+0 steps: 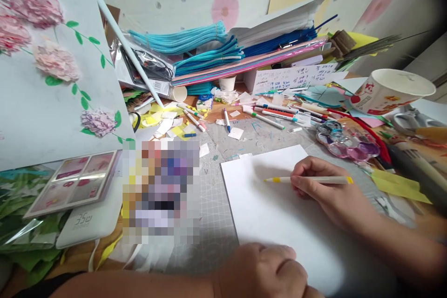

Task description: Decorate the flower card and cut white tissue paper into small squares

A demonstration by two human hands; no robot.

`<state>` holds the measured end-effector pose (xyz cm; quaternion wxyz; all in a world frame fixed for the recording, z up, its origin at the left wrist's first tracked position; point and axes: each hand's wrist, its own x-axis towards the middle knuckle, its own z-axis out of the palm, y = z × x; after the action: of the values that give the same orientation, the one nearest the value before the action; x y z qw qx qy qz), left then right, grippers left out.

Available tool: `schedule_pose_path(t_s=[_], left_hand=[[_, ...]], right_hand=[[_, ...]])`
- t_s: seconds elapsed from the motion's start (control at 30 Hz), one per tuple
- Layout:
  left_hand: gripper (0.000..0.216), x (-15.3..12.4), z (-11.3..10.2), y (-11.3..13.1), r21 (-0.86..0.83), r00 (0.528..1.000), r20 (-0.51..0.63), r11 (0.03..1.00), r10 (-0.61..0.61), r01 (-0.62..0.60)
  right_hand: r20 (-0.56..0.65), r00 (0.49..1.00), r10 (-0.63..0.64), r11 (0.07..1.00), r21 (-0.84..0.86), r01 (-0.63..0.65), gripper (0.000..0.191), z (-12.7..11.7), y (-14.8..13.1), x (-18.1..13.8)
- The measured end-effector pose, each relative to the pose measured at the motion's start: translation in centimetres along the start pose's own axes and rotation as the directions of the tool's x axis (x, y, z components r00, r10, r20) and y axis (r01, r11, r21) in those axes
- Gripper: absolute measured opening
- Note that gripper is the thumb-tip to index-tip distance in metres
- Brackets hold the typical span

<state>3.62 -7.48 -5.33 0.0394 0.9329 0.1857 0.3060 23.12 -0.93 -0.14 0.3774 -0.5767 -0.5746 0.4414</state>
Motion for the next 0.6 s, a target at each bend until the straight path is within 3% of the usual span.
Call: schedule_pose_path(t_s=[0.2, 0.33, 0.43, 0.6], left_hand=[[0.026, 0.5, -0.7, 0.1, 0.041, 0.989, 0.122, 0.996, 0.08, -0.086], [0.026, 0.9, -0.9, 0.2, 0.081, 0.971, 0.193, 0.983, 0.144, -0.162], [0.026, 1.0, -1.2, 0.4, 0.109, 0.979, 0.158, 0.984, 0.125, -0.143], [0.024, 1.5, -2.1, 0.6, 0.105, 0.989, -0.027, 0.985, 0.144, -0.14]], right_hand=[[-0.013, 0.995, -0.101, 0.994, -0.031, 0.1, 0.023, 1.2, -0.6, 0.2], [0.03, 0.993, -0.115, 0.988, -0.095, 0.118, 0.026, 0.6, 0.0, -0.1], [0.048, 0.994, -0.094, 0.99, -0.102, 0.098, 0.025, -0.2, 0.4, -1.0], [0.089, 0.992, -0.092, 0.987, -0.122, 0.102, 0.023, -0.9, -0.1, -2.9]])
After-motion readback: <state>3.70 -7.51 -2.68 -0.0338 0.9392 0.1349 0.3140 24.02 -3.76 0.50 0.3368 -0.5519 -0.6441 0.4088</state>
